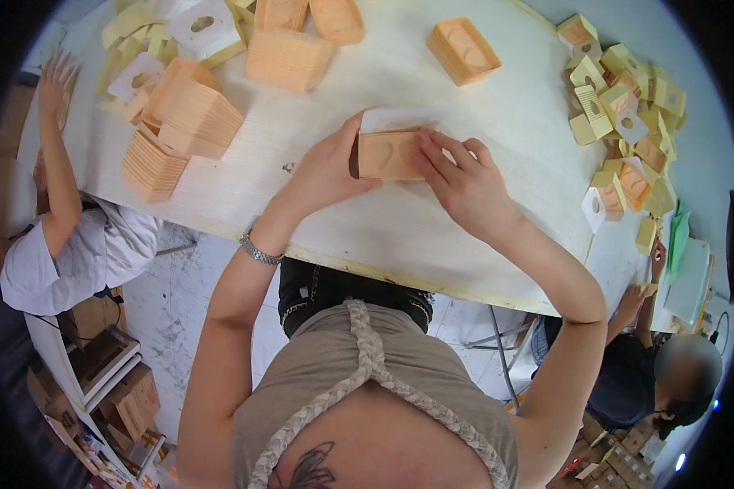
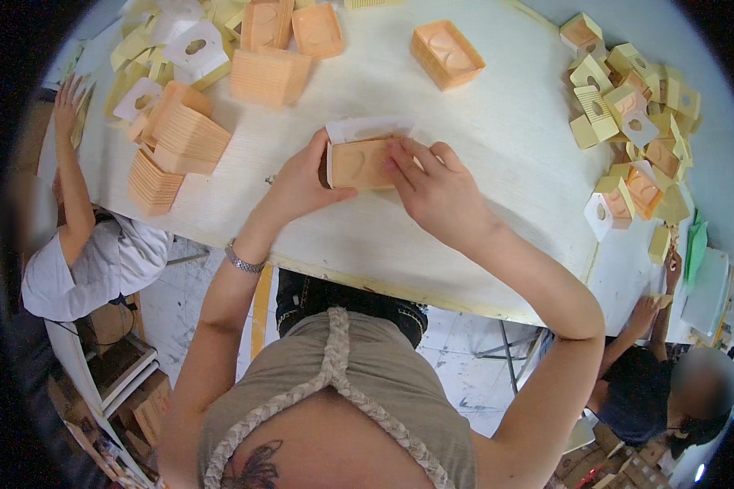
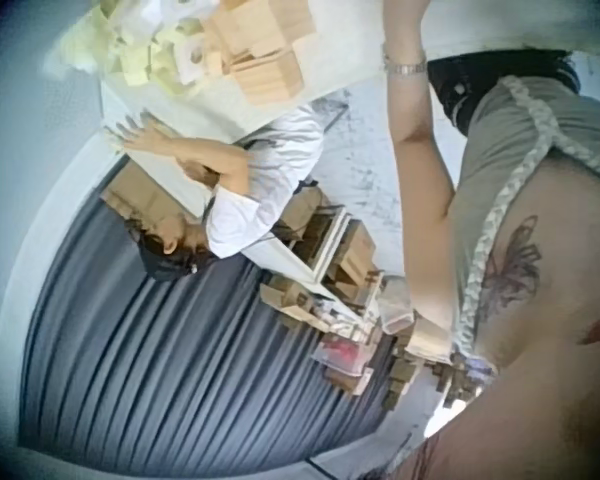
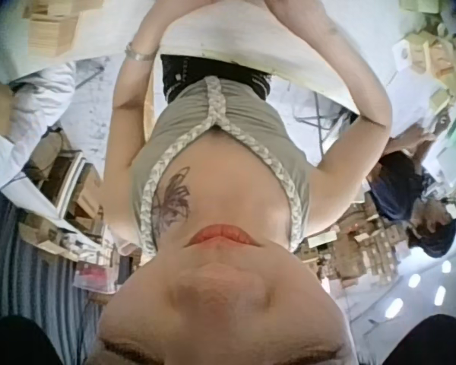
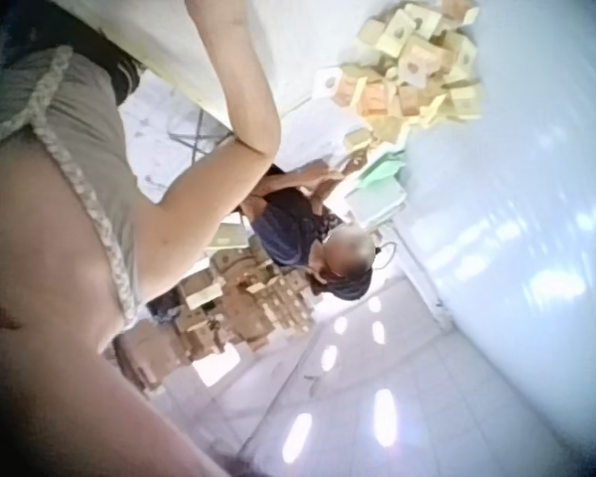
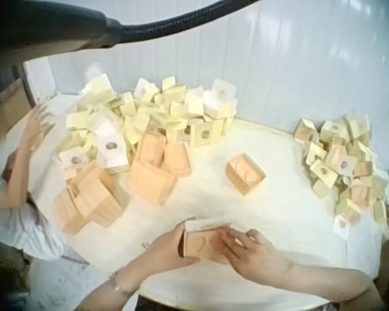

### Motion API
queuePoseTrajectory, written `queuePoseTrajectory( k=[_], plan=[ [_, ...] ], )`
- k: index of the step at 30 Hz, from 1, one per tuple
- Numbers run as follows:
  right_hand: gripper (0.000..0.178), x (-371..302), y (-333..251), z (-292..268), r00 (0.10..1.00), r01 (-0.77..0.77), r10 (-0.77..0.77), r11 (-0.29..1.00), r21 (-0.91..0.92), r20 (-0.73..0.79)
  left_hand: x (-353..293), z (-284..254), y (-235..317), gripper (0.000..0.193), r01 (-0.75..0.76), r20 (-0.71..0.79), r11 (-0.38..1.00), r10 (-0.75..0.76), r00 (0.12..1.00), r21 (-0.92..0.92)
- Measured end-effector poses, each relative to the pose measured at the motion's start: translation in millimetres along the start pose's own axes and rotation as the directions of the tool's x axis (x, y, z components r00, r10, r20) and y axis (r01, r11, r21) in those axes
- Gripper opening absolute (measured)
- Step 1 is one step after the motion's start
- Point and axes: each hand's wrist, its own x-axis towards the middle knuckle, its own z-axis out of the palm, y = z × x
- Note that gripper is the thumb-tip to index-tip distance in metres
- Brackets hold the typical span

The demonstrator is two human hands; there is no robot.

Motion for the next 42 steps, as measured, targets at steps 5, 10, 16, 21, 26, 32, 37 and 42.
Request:
queuePoseTrajectory(
  k=[5, 10, 16, 21, 26, 32, 37, 42],
  plan=[
    [0.034, 0.2, 12.5, 22.0, 0.995, 0.087, -0.096, 0.936, 0.342, 0.01, -0.1, 0.9, 1.6, 0.093, -0.06, 0.032, 0.997, 0.059, 0.998, 0.037],
    [0.033, -3.0, -19.7, 1.7, 0.988, 0.122, -0.107, 0.983, -0.139, 0.108, -2.6, 5.6, -2.5, 0.092, -0.106, -0.04, 0.994, 0.106, 0.994, 0.01],
    [0.032, 4.6, -17.3, 15.1, 0.99, -0.14, 0.141, 0.971, 0.195, 0.009, -1.5, 4.5, -7.6, 0.093, -0.091, 0.001, 0.996, 0.091, 0.996, -0.006],
    [0.029, 5.8, -38.1, 35.4, 0.97, -0.202, 0.235, 0.921, 0.333, -0.062, 3.4, -9.3, 0.3, 0.087, -0.241, 0.08, 0.968, 0.235, 0.969, 0.076],
    [0.04, -32.1, 38.5, 13.3, 0.675, -0.532, 0.623, 0.783, 0.323, -0.395, 22.3, -128.6, 37.2, 0.049, 0.066, -0.339, 0.929, 0.066, 0.938, 0.364],
    [0.029, -16.6, 76.4, 16.9, 0.634, -0.641, 0.566, 0.766, 0.052, -0.527, 91.8, -201.6, -47.1, 0.018, 0.374, -0.329, 0.184, -0.235, 0.915, 0.909],
    [0.013, 48.7, 99.9, 59.8, 0.664, -0.656, 0.658, 0.741, 0.147, -0.356, 101.7, -206.9, -22.6, 0.016, 0.391, -0.389, 0.114, -0.045, 0.92, 0.913],
    [0.007, 70.2, 105.4, 68.3, 0.68, -0.726, 0.732, 0.667, -0.17, -0.035, 65.5, -144.0, 52.7, 0.012, 0.141, -0.24, 0.223, 0.525, 0.817, 0.965]
  ],
)
